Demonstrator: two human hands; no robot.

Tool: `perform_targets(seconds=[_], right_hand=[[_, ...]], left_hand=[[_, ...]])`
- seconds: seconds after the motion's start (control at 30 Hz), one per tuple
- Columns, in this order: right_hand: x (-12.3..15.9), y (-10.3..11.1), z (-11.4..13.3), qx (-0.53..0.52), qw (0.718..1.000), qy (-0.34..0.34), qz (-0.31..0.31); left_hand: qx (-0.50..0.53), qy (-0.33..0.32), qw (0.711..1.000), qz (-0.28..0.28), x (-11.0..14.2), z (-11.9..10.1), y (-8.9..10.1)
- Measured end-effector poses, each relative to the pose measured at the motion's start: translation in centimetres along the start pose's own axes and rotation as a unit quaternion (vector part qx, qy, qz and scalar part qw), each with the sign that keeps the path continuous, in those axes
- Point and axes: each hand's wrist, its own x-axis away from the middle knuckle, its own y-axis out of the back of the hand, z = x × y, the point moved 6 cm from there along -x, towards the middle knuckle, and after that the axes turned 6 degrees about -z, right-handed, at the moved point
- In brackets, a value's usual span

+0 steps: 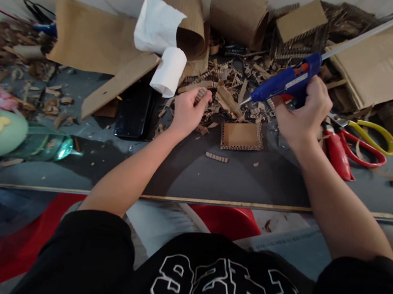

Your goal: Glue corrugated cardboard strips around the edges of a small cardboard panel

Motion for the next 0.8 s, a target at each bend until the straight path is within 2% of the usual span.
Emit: perform_targets(seconds=[0.17,0.37,0.47,0.63,0.8], right_hand=[[0.1,-0.1,-0.2,0.013,1.000,0.005,0.012],[0.0,0.2,-0.2,0.010,1.000,0.002,0.002],[-0.1,0.1,-0.2,0.008,1.000,0.005,0.000],[0.1,-0.4,-0.5,0.003,0.999,0.016,0.031],[0.5,-0.9,0.1,0.018,0.997,0.012,0.078]], left_hand=[[-0.019,0.000,0.999,-0.039,0.0,0.1,0.6],[-0.034,-0.034,0.995,-0.087,0.0,-1.2,1.6],[-0.041,-0.029,0.996,-0.076,0.0,-1.1,1.4],[-0.054,-0.017,0.998,-0.029,0.0,-0.1,0.6],[-0.136,-0.035,0.989,0.039,0.2,-0.3,-0.1]])
